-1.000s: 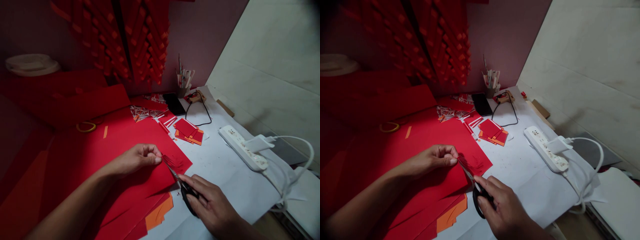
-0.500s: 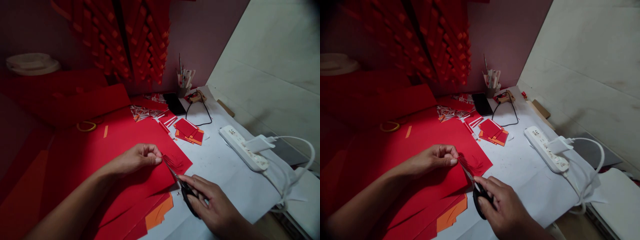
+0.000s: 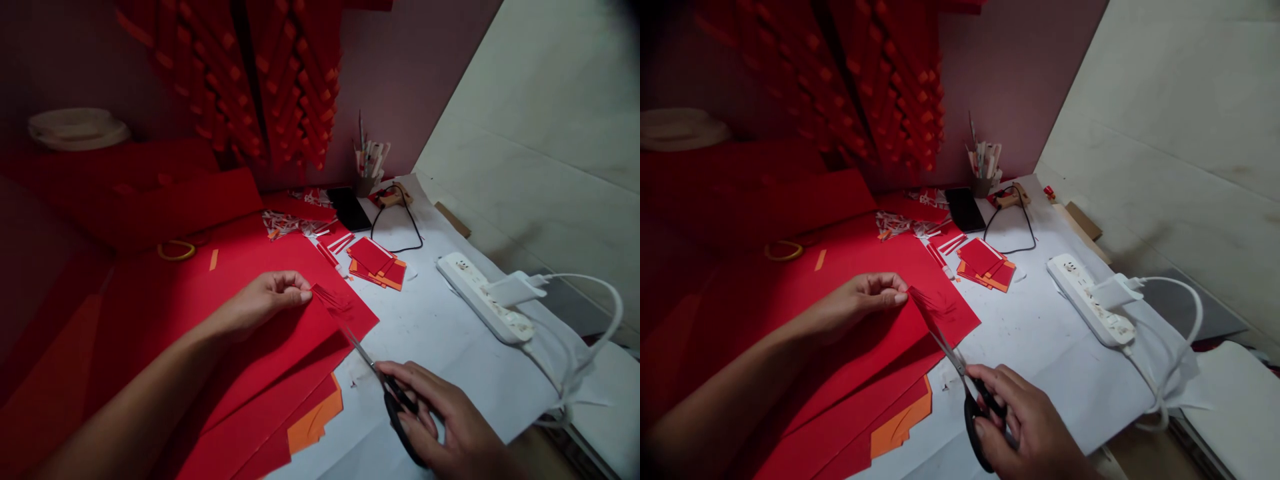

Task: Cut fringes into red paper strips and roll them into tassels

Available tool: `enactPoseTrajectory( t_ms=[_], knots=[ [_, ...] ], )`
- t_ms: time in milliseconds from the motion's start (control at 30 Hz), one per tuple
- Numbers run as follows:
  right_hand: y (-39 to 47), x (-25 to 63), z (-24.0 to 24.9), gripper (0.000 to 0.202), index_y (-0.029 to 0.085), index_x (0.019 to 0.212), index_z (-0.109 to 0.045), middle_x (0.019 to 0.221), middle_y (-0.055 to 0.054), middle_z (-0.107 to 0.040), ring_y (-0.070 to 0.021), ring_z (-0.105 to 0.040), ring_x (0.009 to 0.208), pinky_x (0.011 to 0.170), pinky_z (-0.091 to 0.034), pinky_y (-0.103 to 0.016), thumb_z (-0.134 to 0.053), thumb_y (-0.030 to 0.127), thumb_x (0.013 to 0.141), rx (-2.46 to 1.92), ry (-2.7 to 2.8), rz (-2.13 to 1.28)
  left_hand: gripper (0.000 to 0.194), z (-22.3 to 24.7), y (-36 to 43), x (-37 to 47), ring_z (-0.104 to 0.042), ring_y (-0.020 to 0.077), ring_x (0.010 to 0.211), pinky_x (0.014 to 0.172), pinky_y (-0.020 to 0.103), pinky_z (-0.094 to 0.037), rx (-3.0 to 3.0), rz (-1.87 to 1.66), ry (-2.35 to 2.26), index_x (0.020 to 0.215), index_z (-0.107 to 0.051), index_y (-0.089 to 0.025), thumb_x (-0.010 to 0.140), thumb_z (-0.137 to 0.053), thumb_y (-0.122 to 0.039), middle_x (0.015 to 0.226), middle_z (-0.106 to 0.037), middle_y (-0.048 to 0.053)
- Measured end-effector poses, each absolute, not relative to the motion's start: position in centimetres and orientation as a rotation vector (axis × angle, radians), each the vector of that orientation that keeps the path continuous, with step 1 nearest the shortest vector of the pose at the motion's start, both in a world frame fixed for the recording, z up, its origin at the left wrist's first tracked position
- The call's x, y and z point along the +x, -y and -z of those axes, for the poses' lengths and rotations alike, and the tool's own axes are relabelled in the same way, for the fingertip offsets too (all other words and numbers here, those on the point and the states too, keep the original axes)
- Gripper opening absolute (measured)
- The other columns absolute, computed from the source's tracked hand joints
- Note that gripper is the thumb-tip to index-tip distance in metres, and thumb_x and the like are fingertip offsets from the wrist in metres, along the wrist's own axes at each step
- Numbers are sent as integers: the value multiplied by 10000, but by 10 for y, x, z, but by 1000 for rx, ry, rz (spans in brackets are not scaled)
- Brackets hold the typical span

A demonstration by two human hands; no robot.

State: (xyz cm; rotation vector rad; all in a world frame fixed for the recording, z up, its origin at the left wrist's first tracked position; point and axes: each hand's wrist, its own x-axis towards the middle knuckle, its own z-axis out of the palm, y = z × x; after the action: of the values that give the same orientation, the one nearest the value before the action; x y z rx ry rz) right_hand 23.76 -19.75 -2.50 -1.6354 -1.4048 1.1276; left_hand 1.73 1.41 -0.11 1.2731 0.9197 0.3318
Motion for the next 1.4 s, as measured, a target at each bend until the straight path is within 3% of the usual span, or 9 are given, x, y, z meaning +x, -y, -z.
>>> enactPoseTrajectory(
  t_ms=[167,733,1400],
  knots=[
    [190,231,26,474,236,1265,-622,1056,-95,-678,-230,-674,890,711,-581,-307,-573,152,801,-1593,1437,-1113,267,2,-17,18,-404,95,573,566,235,-284,1331,-358,-933,786,-610,-164,748,-744,-391,643,-528,-42],
    [176,222,27,470,221,1253,-625,892,-79,-651,-220,-630,738,659,-538,-353,-557,169,791,-1582,1500,-1109,360,4,-16,16,-388,72,553,557,204,-263,1293,-341,-953,803,-601,-150,709,-780,-447,643,-519,-57],
    [175,221,29,455,230,1258,-629,925,-90,-666,-219,-627,737,677,-556,-368,-555,185,811,-1546,1515,-1075,317,4,-16,15,-357,74,548,535,212,-237,1295,-310,-941,820,-588,-159,755,-750,-423,632,-494,-65]
  ],
)
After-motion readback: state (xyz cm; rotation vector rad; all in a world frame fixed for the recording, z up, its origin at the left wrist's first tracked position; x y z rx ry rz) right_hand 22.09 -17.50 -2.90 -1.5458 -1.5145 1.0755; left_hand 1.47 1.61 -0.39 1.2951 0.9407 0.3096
